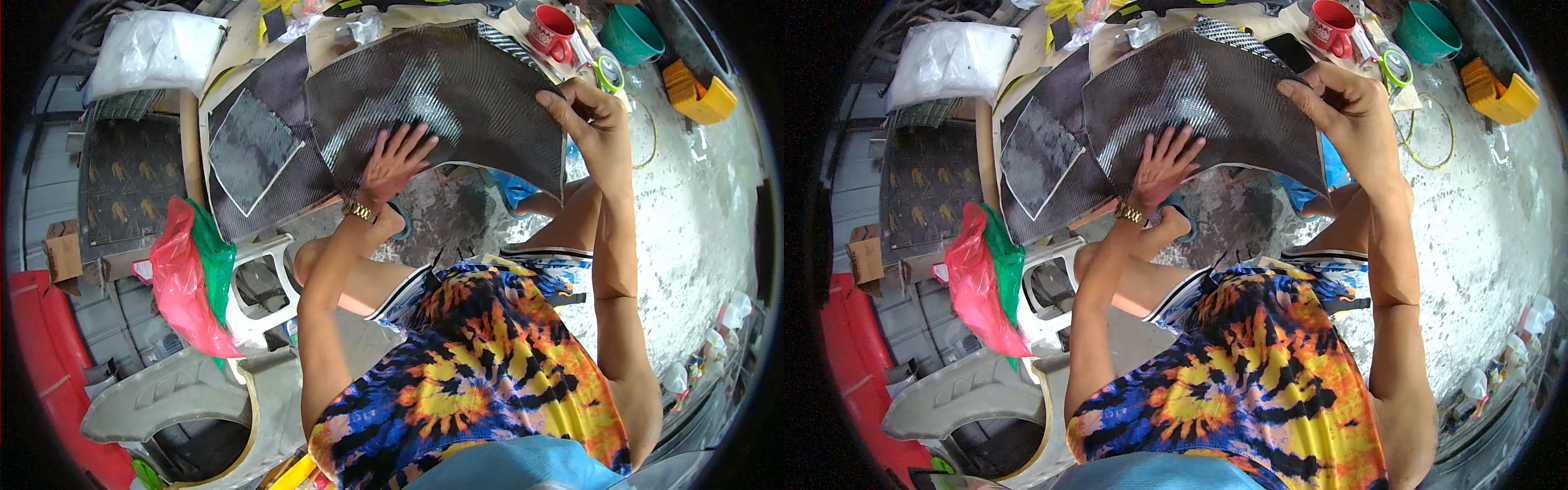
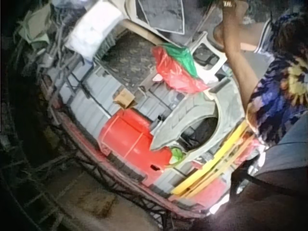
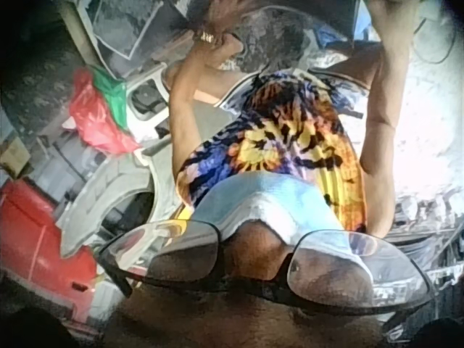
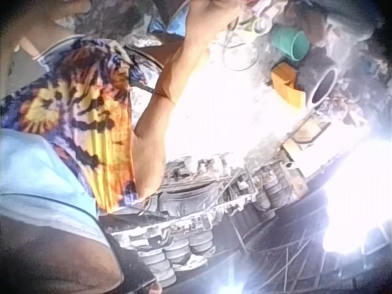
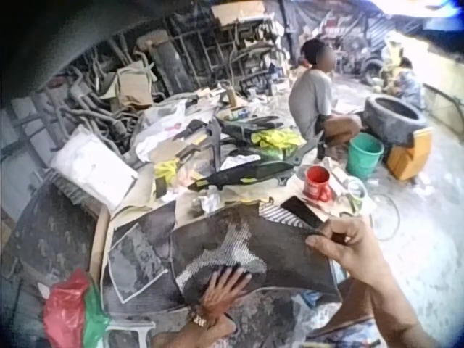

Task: The person cuts a carbon fiber sheet using scissors, aligns the sheet with another person, and smooths the carbon fiber sheets on the table by hand.

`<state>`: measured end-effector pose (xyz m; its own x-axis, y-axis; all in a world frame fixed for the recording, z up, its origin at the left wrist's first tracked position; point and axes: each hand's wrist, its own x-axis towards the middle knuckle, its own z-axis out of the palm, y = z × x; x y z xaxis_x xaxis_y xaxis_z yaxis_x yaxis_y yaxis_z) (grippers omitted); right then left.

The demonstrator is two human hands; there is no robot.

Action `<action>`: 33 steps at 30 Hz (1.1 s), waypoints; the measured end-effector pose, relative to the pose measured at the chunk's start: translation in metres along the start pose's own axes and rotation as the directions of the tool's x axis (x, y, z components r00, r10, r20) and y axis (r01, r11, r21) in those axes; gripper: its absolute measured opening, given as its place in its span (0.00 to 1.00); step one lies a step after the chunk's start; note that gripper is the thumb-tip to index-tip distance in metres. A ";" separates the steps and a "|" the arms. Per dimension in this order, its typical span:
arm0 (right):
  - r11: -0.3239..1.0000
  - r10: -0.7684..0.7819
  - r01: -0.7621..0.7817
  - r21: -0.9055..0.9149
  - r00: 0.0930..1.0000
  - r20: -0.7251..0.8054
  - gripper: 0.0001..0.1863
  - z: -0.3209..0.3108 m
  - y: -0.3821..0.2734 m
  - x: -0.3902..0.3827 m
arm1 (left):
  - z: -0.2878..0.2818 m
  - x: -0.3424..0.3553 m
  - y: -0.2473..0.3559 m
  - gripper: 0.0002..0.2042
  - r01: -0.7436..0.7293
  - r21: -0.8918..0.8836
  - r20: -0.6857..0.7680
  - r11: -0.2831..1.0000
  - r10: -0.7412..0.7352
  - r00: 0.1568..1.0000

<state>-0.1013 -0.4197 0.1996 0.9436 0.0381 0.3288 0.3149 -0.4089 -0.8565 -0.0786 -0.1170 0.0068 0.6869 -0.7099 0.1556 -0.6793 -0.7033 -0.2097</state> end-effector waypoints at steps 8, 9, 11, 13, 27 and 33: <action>1.000 -0.006 0.006 0.012 1.000 0.007 0.09 0.002 0.003 0.003 | 0.008 0.011 0.004 0.34 0.017 -0.058 -0.100 0.998 -0.023 0.995; 1.000 -0.008 0.007 0.012 1.000 0.007 0.09 0.002 0.002 0.003 | 0.008 0.011 0.005 0.35 0.021 -0.027 -0.090 0.999 -0.023 0.996; 1.000 -0.016 0.016 0.013 1.000 -0.007 0.10 0.003 -0.002 0.003 | 0.007 0.010 0.005 0.36 0.029 0.040 -0.080 0.999 -0.026 0.996; 1.000 -0.004 0.004 -0.023 1.000 0.002 0.10 0.001 0.001 0.002 | 0.003 0.010 0.009 0.38 0.038 0.115 -0.082 0.993 -0.029 0.996; 0.998 0.069 -0.069 0.012 0.998 -0.016 0.11 0.000 -0.007 0.001 | -0.016 0.007 0.012 0.33 0.101 -0.239 -0.097 0.966 -0.127 0.987; 0.995 0.096 -0.096 -0.013 0.995 -0.013 0.12 0.003 -0.008 0.005 | -0.025 0.008 -0.011 0.33 0.006 -0.205 -0.090 0.979 -0.025 0.996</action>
<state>-0.0989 -0.4135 0.2068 0.9680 -0.0135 0.2505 0.2215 -0.4222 -0.8790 -0.0721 -0.1163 0.0347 0.6778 -0.6923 0.2474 -0.7134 -0.7007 -0.0062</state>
